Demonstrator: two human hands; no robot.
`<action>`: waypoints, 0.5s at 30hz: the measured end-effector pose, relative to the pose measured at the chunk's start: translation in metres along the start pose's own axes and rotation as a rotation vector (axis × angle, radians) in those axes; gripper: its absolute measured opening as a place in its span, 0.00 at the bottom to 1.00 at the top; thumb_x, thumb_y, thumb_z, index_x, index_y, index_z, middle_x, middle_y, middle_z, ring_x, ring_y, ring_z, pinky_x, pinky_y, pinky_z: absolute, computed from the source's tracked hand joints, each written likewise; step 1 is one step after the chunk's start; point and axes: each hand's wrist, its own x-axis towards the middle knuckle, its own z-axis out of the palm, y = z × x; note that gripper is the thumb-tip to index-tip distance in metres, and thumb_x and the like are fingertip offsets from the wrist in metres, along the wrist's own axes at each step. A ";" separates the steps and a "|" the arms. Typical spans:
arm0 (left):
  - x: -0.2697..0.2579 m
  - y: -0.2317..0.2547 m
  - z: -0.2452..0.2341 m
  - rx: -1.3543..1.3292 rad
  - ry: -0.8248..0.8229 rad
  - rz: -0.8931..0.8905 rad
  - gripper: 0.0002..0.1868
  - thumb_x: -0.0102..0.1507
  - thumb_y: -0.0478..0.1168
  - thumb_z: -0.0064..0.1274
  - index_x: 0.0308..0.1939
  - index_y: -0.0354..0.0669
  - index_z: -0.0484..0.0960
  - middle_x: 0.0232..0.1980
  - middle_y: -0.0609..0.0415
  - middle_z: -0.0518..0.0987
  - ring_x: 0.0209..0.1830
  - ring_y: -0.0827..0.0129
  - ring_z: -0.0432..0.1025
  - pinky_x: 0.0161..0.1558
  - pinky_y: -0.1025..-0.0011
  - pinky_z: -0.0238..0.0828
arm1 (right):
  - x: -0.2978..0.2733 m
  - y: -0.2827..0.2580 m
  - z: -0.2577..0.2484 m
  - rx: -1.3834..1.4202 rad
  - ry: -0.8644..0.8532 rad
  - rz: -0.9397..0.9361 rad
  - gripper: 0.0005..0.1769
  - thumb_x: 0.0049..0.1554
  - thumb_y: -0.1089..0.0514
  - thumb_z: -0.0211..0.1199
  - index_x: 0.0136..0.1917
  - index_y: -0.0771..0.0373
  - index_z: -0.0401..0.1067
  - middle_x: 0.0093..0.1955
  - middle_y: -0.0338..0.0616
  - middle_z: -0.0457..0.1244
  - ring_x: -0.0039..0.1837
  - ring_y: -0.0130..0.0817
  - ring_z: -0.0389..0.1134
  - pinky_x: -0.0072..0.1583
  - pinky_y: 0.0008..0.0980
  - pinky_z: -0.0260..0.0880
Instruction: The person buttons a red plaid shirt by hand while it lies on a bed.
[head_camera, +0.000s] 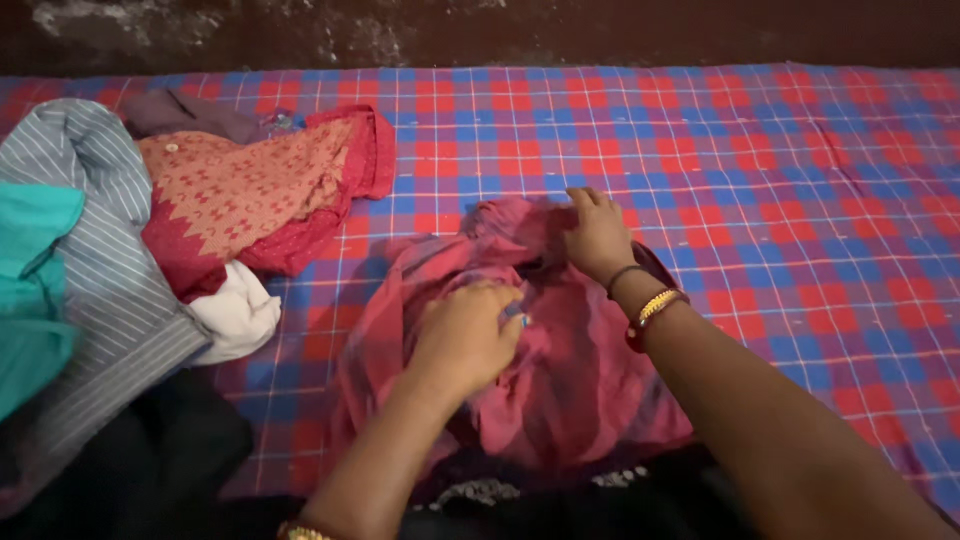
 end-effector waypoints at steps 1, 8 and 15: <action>0.001 0.002 -0.003 0.003 0.003 0.001 0.15 0.59 0.45 0.57 0.47 0.47 0.85 0.48 0.47 0.83 0.50 0.48 0.75 0.49 0.46 0.68 | 0.005 -0.004 -0.002 -0.082 -0.033 0.049 0.37 0.39 0.63 0.69 0.64 0.61 0.72 0.67 0.59 0.62 0.66 0.69 0.60 0.59 0.73 0.60; 0.007 0.003 -0.007 -0.098 0.164 0.150 0.14 0.59 0.37 0.55 0.50 0.43 0.83 0.54 0.47 0.82 0.54 0.49 0.76 0.53 0.54 0.71 | -0.010 -0.039 -0.056 -0.037 -0.247 0.210 0.08 0.60 0.59 0.62 0.51 0.53 0.80 0.54 0.44 0.71 0.60 0.46 0.71 0.66 0.48 0.65; 0.000 0.013 0.012 -0.261 0.240 0.469 0.31 0.58 0.24 0.41 0.66 0.42 0.76 0.68 0.48 0.77 0.69 0.51 0.69 0.68 0.55 0.64 | -0.072 -0.082 -0.146 0.967 -0.302 0.020 0.09 0.62 0.69 0.54 0.55 0.63 0.70 0.51 0.37 0.66 0.55 0.26 0.67 0.59 0.26 0.68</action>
